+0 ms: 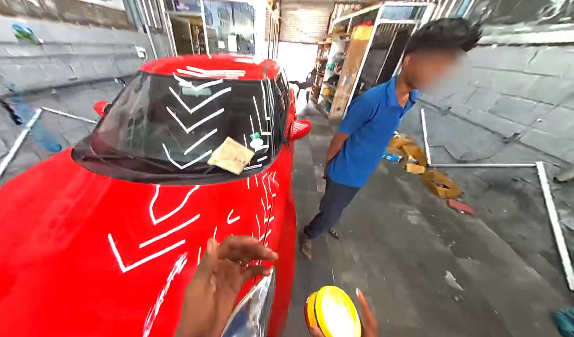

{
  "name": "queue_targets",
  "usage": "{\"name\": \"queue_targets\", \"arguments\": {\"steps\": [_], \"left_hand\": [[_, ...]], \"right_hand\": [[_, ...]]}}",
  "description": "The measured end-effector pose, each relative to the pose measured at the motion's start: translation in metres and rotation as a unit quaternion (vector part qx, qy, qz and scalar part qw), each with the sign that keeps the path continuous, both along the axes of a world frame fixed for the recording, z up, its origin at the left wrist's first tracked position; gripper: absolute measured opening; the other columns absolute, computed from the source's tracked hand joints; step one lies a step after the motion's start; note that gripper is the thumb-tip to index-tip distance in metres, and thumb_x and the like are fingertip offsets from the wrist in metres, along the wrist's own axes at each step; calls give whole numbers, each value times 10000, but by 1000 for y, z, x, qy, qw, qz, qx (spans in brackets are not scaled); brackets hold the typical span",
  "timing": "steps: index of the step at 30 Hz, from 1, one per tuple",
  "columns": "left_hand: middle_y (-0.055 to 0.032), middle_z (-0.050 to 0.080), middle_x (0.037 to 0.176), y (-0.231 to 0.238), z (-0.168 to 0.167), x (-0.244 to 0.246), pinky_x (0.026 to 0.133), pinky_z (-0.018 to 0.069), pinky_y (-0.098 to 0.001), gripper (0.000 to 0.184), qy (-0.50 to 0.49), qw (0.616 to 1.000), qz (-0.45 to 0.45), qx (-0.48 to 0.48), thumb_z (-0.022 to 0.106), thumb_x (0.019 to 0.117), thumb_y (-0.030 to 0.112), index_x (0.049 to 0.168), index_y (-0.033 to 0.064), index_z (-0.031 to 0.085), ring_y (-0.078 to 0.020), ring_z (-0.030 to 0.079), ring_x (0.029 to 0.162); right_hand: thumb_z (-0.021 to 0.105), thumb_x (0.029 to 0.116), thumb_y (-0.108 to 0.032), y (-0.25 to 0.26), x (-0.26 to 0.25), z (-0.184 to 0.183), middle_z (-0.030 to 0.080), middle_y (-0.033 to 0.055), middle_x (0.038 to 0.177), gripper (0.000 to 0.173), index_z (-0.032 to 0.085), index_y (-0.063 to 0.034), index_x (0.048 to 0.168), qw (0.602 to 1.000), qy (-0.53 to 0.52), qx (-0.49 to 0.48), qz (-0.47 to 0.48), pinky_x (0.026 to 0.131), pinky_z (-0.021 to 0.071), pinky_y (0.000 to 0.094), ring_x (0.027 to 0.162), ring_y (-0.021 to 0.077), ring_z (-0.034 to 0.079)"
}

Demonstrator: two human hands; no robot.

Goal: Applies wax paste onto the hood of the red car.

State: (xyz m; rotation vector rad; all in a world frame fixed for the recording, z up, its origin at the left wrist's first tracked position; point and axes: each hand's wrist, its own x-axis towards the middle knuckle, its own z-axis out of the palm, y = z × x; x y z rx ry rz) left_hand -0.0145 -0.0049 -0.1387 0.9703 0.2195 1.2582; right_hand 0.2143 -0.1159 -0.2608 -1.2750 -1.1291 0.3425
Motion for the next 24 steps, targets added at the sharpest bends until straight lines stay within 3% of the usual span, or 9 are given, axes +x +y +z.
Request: {"name": "queue_targets", "arguments": {"steps": [2, 3, 5, 8, 11, 14, 17, 19, 24], "left_hand": [[-166, 747, 1026, -18, -46, 2, 759, 640, -403, 663, 48, 972, 108, -205, 143, 1116, 497, 1177, 82, 657, -293, 752, 938], [-163, 739, 1052, -26, -67, 2, 746, 631, -402, 644, 95, 951, 120, -267, 114, 1122, 452, 1233, 67, 619, -290, 744, 931], [-163, 726, 1170, -42, -98, 5, 798, 615, -460, 663, 152, 925, 74, -341, 127, 1117, 485, 1314, 64, 599, -315, 728, 1006], [-181, 687, 1269, -61, -110, 7, 860, 605, -497, 790, 111, 920, -47, -372, 135, 1058, 655, 1394, 88, 571, -324, 699, 1091], [-177, 724, 1185, -69, -96, 7, 919, 605, -462, 702, 58, 926, -26, -373, 275, 1068, 619, 1303, 72, 648, -280, 714, 1080], [-175, 726, 1163, -71, -85, -3, 956, 596, -455, 644, 45, 923, 3, -381, 341, 1074, 591, 1276, 63, 651, -268, 714, 1085], [-159, 728, 1155, -76, -85, -17, 930, 605, -448, 668, 66, 910, 60, -404, 291, 1082, 602, 1298, 70, 633, -264, 717, 1070], [-163, 727, 1146, -81, -92, -26, 939, 602, -449, 665, 59, 899, 101, -421, 273, 1095, 577, 1285, 51, 631, -266, 716, 1070], [-161, 726, 1164, -108, -117, -41, 945, 598, -445, 664, 31, 868, 160, -469, 283, 1095, 581, 1311, 55, 625, -266, 712, 1089]], "right_hand": [[960, 701, -309, -2, -6, 3, 532, 228, 1457, 1122, 303, 25, 1548, 999, -31, 11, 43, 1146, 482, 483, 1345, 294, 556], [968, 684, -333, -2, -11, 6, 548, 193, 1461, 1143, 305, -46, 1571, 997, -50, 8, 61, 1173, 447, 510, 1356, 292, 549], [960, 670, -425, 4, -24, 9, 567, 115, 1486, 1205, 249, -190, 1614, 991, -97, 2, 97, 1238, 276, 582, 1410, 272, 499], [943, 643, -523, 18, -43, 7, 585, 51, 1480, 1260, 188, -299, 1627, 977, -146, 22, 153, 1236, 216, 663, 1413, 275, 500], [933, 632, -564, 29, -59, 3, 594, -13, 1474, 1261, 164, -378, 1615, 961, -172, 30, 215, 1223, 220, 683, 1422, 262, 493], [893, 680, -596, 39, -73, 4, 549, -7, 1517, 1198, 175, -368, 1612, 942, -200, 37, 267, 1220, 251, 670, 1443, 252, 467], [764, 793, -671, 43, -82, 11, 523, 55, 1538, 883, 428, -300, 1520, 912, -309, 41, 265, 1200, 286, 640, 1468, 264, 430], [695, 838, -696, 43, -89, 13, 572, 59, 1489, 656, 604, -339, 1381, 886, -377, 43, 265, 1176, 293, 641, 1444, 283, 458], [586, 879, -747, 40, -105, 1, 607, 50, 1448, 531, 691, -391, 1258, 816, -478, 23, 326, 1154, 268, 698, 1439, 316, 460]]}}
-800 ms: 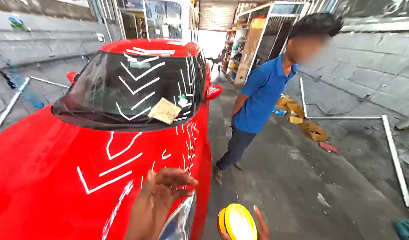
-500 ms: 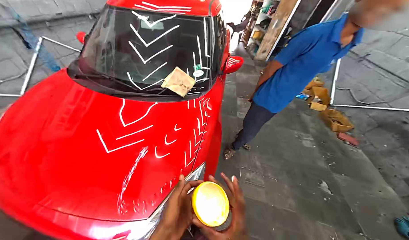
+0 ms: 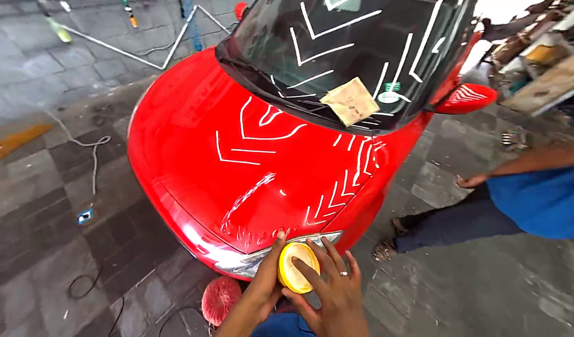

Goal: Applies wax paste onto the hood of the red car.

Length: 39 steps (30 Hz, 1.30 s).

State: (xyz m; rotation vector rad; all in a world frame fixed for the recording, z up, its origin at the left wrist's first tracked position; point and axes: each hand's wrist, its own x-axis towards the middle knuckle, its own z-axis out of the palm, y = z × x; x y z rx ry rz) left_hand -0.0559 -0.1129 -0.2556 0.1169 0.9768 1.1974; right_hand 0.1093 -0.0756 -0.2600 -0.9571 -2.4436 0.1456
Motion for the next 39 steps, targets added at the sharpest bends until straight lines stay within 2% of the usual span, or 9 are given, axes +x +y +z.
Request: {"name": "queue_targets", "arguments": {"steps": [11, 13, 17, 19, 21, 23, 27, 34, 39], "left_hand": [[-207, 727, 1139, -68, -55, -16, 915, 604, -498, 678, -51, 984, 155, -76, 296, 1091, 581, 1315, 20, 605, -315, 723, 1045], [-204, 731, 1124, -81, -61, -20, 899, 613, -504, 670, -69, 976, 191, -80, 284, 1093, 575, 1297, 19, 598, -316, 730, 1028], [-242, 716, 1097, -117, -85, -32, 719, 628, -477, 753, -74, 960, 235, -135, 281, 1041, 689, 1345, 68, 579, -342, 729, 858], [-268, 712, 1071, -133, -92, -37, 680, 622, -467, 791, -78, 951, 261, -144, 274, 1024, 723, 1347, 64, 570, -354, 723, 805], [-272, 715, 1050, -146, -95, -41, 663, 620, -461, 794, -80, 945, 283, -145, 259, 1020, 729, 1330, 65, 564, -355, 726, 784], [-264, 712, 1030, -155, -92, -44, 640, 621, -456, 781, -80, 937, 308, -142, 251, 1026, 721, 1304, 65, 569, -354, 724, 769], [-263, 715, 1113, -173, -90, -50, 664, 625, -444, 795, -99, 930, 341, -99, 247, 1012, 745, 1297, 93, 602, -355, 735, 821], [-267, 711, 1122, -184, -84, -52, 669, 628, -439, 818, -109, 909, 390, -94, 249, 1010, 750, 1284, 68, 608, -351, 738, 837], [-258, 714, 1129, -192, -85, -48, 658, 626, -435, 807, -116, 899, 414, -83, 232, 1016, 737, 1281, 77, 612, -348, 739, 834]], "right_hand": [[651, 877, -693, -28, -35, -26, 561, 36, 1504, 442, 767, -318, 1081, 967, -58, -213, 131, 1181, 171, 732, 1520, 322, 331], [722, 866, -622, -29, -39, -33, 552, 40, 1514, 465, 759, -229, 1111, 920, 36, -353, 165, 1211, 205, 661, 1528, 293, 318], [693, 954, -433, -10, -47, -77, 598, 167, 1443, 567, 657, 21, 1292, 757, 297, -567, 132, 1130, 477, 451, 1365, 273, 547], [647, 971, -394, 14, -47, -123, 573, 109, 1488, 568, 609, -21, 1397, 818, 241, -520, 46, 1164, 442, 397, 1397, 196, 518], [631, 951, -496, 35, -45, -175, 436, 108, 1605, 711, 517, -67, 1507, 919, 76, -385, 21, 1258, 261, 501, 1527, 271, 333], [580, 933, -593, 50, -49, -215, 368, 144, 1641, 829, 443, -65, 1557, 965, -68, -253, 27, 1247, 183, 612, 1546, 364, 268], [587, 864, -688, 49, -61, -268, 329, 159, 1658, 978, 397, -45, 1576, 979, -162, -120, 22, 1229, 195, 638, 1550, 364, 259], [531, 976, -557, 31, -78, -264, 425, 110, 1615, 727, 492, -91, 1533, 958, -124, -197, 168, 1267, 170, 581, 1534, 275, 326], [540, 924, -675, 23, -96, -269, 301, 133, 1675, 914, 394, -52, 1578, 922, -272, -163, 221, 1258, 106, 624, 1573, 311, 207]]}}
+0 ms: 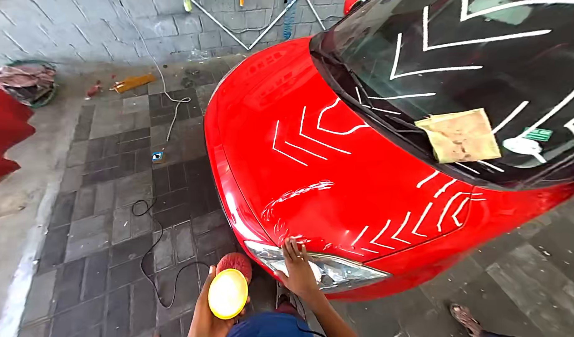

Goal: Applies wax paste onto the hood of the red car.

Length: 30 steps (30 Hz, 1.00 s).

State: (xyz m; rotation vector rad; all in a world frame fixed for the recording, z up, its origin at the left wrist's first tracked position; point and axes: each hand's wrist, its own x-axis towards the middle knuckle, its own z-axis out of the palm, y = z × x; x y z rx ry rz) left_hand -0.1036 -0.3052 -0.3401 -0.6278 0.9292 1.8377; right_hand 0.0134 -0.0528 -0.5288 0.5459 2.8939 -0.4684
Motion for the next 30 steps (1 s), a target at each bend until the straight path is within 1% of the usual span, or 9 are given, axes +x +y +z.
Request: {"name": "queue_targets", "arguments": {"steps": [4, 7, 10, 13, 17, 20, 25, 27, 30], "left_hand": [[-272, 712, 1127, -6, -1, -2, 669, 632, -442, 809, 11, 999, 33, 26, 242, 1012, 741, 1279, 75, 616, -361, 742, 848], [-273, 714, 1122, -10, 2, 1, 651, 632, -431, 810, 8, 998, 58, 16, 244, 1012, 739, 1278, 69, 614, -361, 745, 836], [-258, 712, 1135, -15, 7, -3, 662, 629, -436, 810, 23, 996, 88, 18, 231, 1013, 740, 1284, 75, 604, -358, 741, 847], [-250, 717, 1138, -21, 0, 0, 675, 624, -437, 817, 25, 991, 125, 31, 241, 997, 766, 1266, 96, 625, -351, 740, 846], [-255, 720, 1120, -24, 0, 4, 662, 624, -426, 830, 25, 990, 131, 33, 227, 998, 767, 1259, 88, 625, -347, 740, 829], [-239, 718, 1156, -26, -3, 2, 696, 623, -437, 830, 33, 986, 151, 61, 254, 975, 796, 1259, 113, 631, -340, 740, 868], [-239, 721, 1135, -23, -1, 8, 676, 628, -441, 830, 25, 980, 190, 59, 232, 986, 786, 1232, 111, 647, -351, 742, 854], [-220, 726, 1143, -24, -2, 5, 683, 627, -436, 819, 31, 981, 178, 72, 247, 976, 796, 1234, 127, 643, -334, 745, 861], [-210, 726, 1158, -20, -3, 3, 692, 630, -436, 809, 36, 979, 181, 85, 268, 975, 794, 1242, 129, 644, -326, 747, 882]], "right_hand": [[443, 980, -670, 4, -26, 11, 363, 117, 1649, 824, 448, -81, 1556, 999, 19, -26, 12, 1273, 160, 552, 1558, 286, 265], [520, 941, -661, 6, -33, 7, 200, 132, 1709, 930, 317, -47, 1609, 996, -72, -7, 56, 1273, 62, 585, 1590, 313, 127], [406, 951, -760, -1, -57, 22, 303, 129, 1675, 912, 444, -76, 1554, 992, -88, -78, 51, 1283, 88, 549, 1576, 289, 203], [478, 961, -663, 10, -82, 22, 373, 132, 1641, 816, 480, -86, 1538, 998, 33, -59, -10, 1277, 170, 531, 1552, 297, 278], [502, 916, -729, 15, -92, 12, 221, 128, 1704, 963, 363, -58, 1592, 988, -108, -34, 102, 1264, 32, 608, 1590, 302, 131], [392, 946, -771, 11, -114, 38, 397, 105, 1632, 877, 543, -100, 1490, 988, -90, -110, 59, 1280, 131, 543, 1552, 283, 275], [486, 912, -736, 42, -115, 20, 225, 122, 1703, 972, 348, -64, 1600, 995, -72, 0, 67, 1266, 56, 599, 1589, 308, 132], [510, 914, -752, 44, -121, 37, 283, 109, 1686, 922, 456, -82, 1546, 982, -128, -77, 118, 1265, 25, 606, 1586, 287, 157], [414, 976, -711, 57, -128, 48, 392, 102, 1636, 813, 527, -107, 1508, 995, -38, -84, 23, 1285, 116, 544, 1558, 286, 261]]}}
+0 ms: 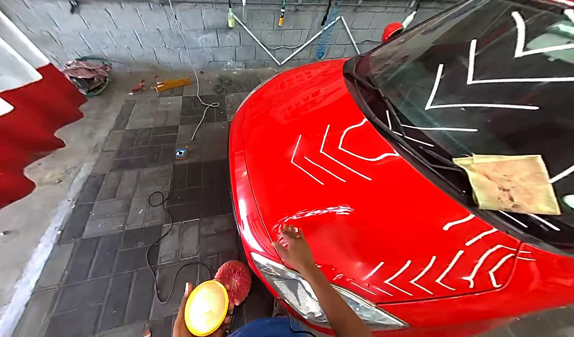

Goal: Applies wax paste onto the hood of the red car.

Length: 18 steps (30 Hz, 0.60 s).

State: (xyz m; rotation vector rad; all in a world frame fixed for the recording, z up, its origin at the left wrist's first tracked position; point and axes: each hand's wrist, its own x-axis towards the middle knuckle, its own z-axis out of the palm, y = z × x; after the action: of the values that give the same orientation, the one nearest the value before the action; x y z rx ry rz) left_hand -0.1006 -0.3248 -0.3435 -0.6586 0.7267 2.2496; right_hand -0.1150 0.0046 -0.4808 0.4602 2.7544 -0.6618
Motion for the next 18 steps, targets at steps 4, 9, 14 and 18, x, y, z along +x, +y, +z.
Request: {"name": "queue_targets", "arguments": {"steps": [4, 9, 14, 18], "left_hand": [[-230, 722, 1158, 8, 7, -3, 678, 634, -432, 809, -7, 1000, -9, -16, 241, 994, 773, 1254, 117, 635, -341, 749, 867], [-219, 723, 1163, 12, -1, -9, 705, 629, -434, 817, 7, 999, -37, 11, 260, 976, 794, 1259, 129, 640, -328, 746, 882], [-228, 720, 1147, 17, -1, -12, 693, 627, -431, 826, 9, 998, -56, 14, 244, 984, 784, 1247, 112, 644, -328, 742, 867], [-221, 722, 1167, 23, 0, -19, 698, 628, -430, 810, 11, 997, -76, 26, 250, 986, 779, 1243, 128, 657, -330, 745, 893]], "right_hand": [[524, 899, -723, 15, 10, -12, 191, 117, 1714, 969, 328, -100, 1615, 996, -40, 73, 43, 1258, 8, 621, 1596, 306, 80], [381, 959, -746, 17, 29, -1, 433, 70, 1615, 838, 532, -133, 1510, 995, 34, 85, -36, 1273, 120, 575, 1552, 284, 278], [476, 899, -792, 1, 61, 4, 253, 66, 1702, 927, 461, -133, 1551, 993, -88, 59, 50, 1259, 6, 623, 1595, 272, 112], [461, 937, -718, -2, 71, -9, 345, 107, 1659, 878, 442, -105, 1565, 988, 16, 130, -87, 1259, 126, 608, 1564, 321, 235]]}}
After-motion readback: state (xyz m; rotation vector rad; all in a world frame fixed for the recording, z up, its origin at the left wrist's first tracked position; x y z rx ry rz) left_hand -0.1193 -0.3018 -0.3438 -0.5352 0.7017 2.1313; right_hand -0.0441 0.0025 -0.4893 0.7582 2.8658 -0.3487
